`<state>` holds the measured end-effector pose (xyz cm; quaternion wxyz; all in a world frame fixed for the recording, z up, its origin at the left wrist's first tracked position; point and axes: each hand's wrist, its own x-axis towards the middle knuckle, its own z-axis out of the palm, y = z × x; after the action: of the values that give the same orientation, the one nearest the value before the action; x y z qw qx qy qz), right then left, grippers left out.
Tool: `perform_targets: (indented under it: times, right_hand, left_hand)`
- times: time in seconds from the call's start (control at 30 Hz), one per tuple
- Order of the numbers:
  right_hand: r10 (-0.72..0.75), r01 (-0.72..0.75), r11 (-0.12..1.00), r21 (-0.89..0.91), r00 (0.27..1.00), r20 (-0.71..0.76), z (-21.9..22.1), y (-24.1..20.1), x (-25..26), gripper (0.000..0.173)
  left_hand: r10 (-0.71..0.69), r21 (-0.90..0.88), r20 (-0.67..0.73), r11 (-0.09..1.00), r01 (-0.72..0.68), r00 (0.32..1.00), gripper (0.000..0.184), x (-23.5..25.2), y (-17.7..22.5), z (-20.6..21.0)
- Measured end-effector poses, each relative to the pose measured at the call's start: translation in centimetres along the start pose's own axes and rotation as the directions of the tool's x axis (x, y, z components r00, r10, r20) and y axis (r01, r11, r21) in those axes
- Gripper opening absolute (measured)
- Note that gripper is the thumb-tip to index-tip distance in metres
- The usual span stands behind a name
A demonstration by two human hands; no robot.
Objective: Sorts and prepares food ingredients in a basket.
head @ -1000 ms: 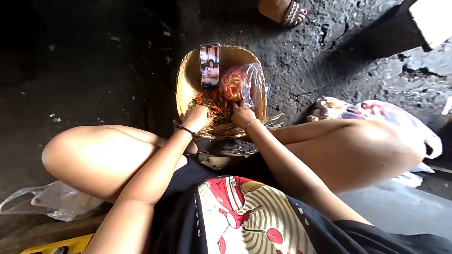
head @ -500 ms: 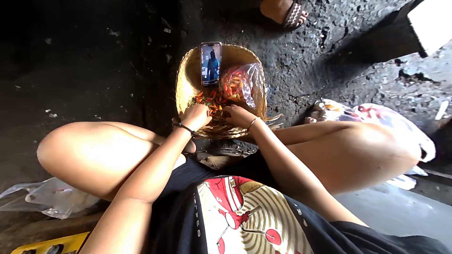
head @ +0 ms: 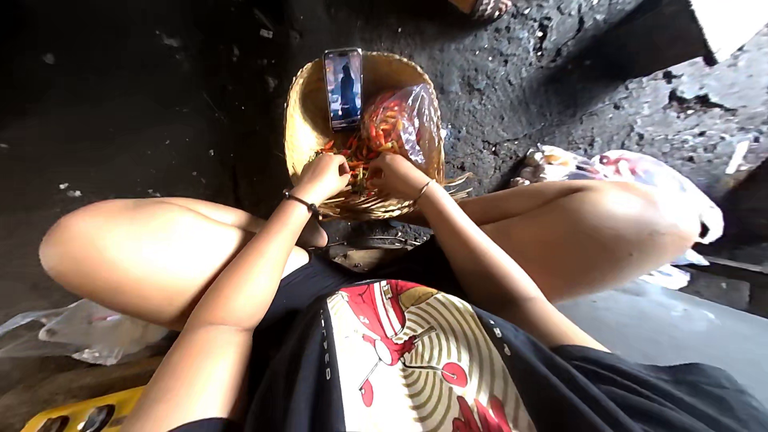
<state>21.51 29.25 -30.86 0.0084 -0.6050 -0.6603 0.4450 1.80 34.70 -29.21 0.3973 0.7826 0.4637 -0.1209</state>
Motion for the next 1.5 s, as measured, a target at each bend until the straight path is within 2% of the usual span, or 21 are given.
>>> perform_targets:
  times: [0.07,0.17,0.23,0.33,0.53,0.67,0.73,0.87,0.93,0.97,1.0,1.07,1.13,1.2,1.23,1.27,1.3,1.37,1.5]
  right_hand:
    - [-0.034,0.040,0.996,0.079,0.997,-0.066,-0.1,0.3,-0.1,0.023]
    - [0.021,0.036,0.950,0.310,0.984,-0.178,-0.6,-0.1,-0.2,0.025]
    - [0.086,0.028,0.868,0.495,0.975,-0.206,-0.8,-0.7,-0.3,0.025]
    - [0.126,0.093,0.708,0.700,0.959,-0.254,-0.5,-1.1,-0.3,0.020]
    - [0.106,0.186,0.586,0.788,0.948,-0.302,-0.2,-1.3,-0.3,0.017]
    - [0.103,0.223,0.556,0.801,0.938,-0.332,-0.5,-1.5,-0.3,0.019]
    - [0.096,0.231,0.433,0.871,0.949,-0.299,-0.4,-1.3,-0.1,0.017]
    - [0.075,0.158,-0.052,0.986,0.985,-0.154,0.2,-1.5,0.0,0.022]
    - [0.099,0.134,-0.190,0.972,0.988,-0.117,0.5,-1.7,0.1,0.025]
    - [0.114,0.139,-0.189,0.972,0.986,-0.119,0.6,-1.5,0.2,0.025]
    - [0.124,0.151,-0.131,0.980,0.983,-0.135,0.7,-1.2,0.4,0.025]
    - [0.180,0.165,0.092,0.982,0.967,-0.179,0.6,-0.5,0.6,0.028]
    - [0.248,0.097,0.370,0.924,0.948,-0.199,0.6,-0.2,0.9,0.026]
    - [0.251,-0.034,0.712,0.701,0.945,-0.210,0.5,0.3,1.1,0.026]
    - [0.236,-0.102,0.846,0.524,0.952,-0.195,0.4,0.5,1.1,0.025]
    - [0.224,-0.156,0.930,0.331,0.958,-0.177,0.4,0.5,1.1,0.025]
    - [0.230,-0.205,0.965,0.166,0.962,-0.147,0.5,0.3,1.0,0.025]
    - [0.270,-0.271,0.962,-0.020,0.961,-0.065,0.6,-0.2,0.9,0.030]
    - [0.294,-0.291,0.949,-0.120,0.956,0.007,1.0,-0.8,0.5,0.032]
  left_hand:
    - [0.058,-0.061,-0.003,0.996,-0.058,0.998,0.026,0.0,0.0,-0.1]
    - [0.093,-0.307,-0.028,0.947,-0.097,0.995,0.034,0.3,0.5,-0.3]
    - [0.090,-0.454,-0.025,0.886,-0.092,0.996,0.032,0.2,0.8,-0.5]
    - [0.068,-0.506,-0.094,0.856,-0.107,0.993,0.021,0.3,0.6,-0.3]
    - [0.022,-0.562,-0.119,0.823,-0.086,0.993,0.022,0.1,0.6,-0.4]
    - [0.075,-0.613,-0.183,0.771,-0.173,0.980,0.024,0.3,0.7,-0.3]
    - [0.110,-0.628,-0.235,0.741,-0.237,0.966,0.023,0.0,0.9,-0.2]
    - [0.196,-0.675,-0.335,0.632,-0.380,0.922,0.022,0.1,1.0,0.0]
    - [0.237,-0.720,-0.361,0.544,-0.431,0.902,0.019,0.0,1.4,-0.1]
    - [0.239,-0.731,-0.364,0.524,-0.436,0.900,0.018,-0.1,1.5,-0.2]
    - [0.230,-0.720,-0.365,0.546,-0.430,0.902,0.017,-0.1,1.5,-0.4]
    - [0.183,-0.581,-0.340,0.730,-0.359,0.922,0.016,-0.2,0.9,-1.0]
    - [0.109,-0.307,-0.204,0.936,-0.169,0.973,0.019,-0.5,0.3,-1.7]
    - [0.024,-0.036,-0.039,0.999,-0.026,0.999,0.020,-0.6,-0.1,-1.6]
    - [-0.007,0.046,0.010,0.999,0.007,1.000,0.021,-0.8,-0.1,-1.3]
    - [-0.018,0.085,0.034,0.996,0.015,0.999,0.022,-0.9,-0.1,-1.1]
    - [-0.009,0.097,0.036,0.995,0.006,0.999,0.025,-1.0,0.0,-0.9]
    - [0.033,0.083,0.005,0.996,-0.033,0.999,0.028,-1.0,0.4,-0.7]
    - [0.105,0.062,-0.080,0.993,-0.100,0.991,0.026,-0.9,0.7,-0.7]
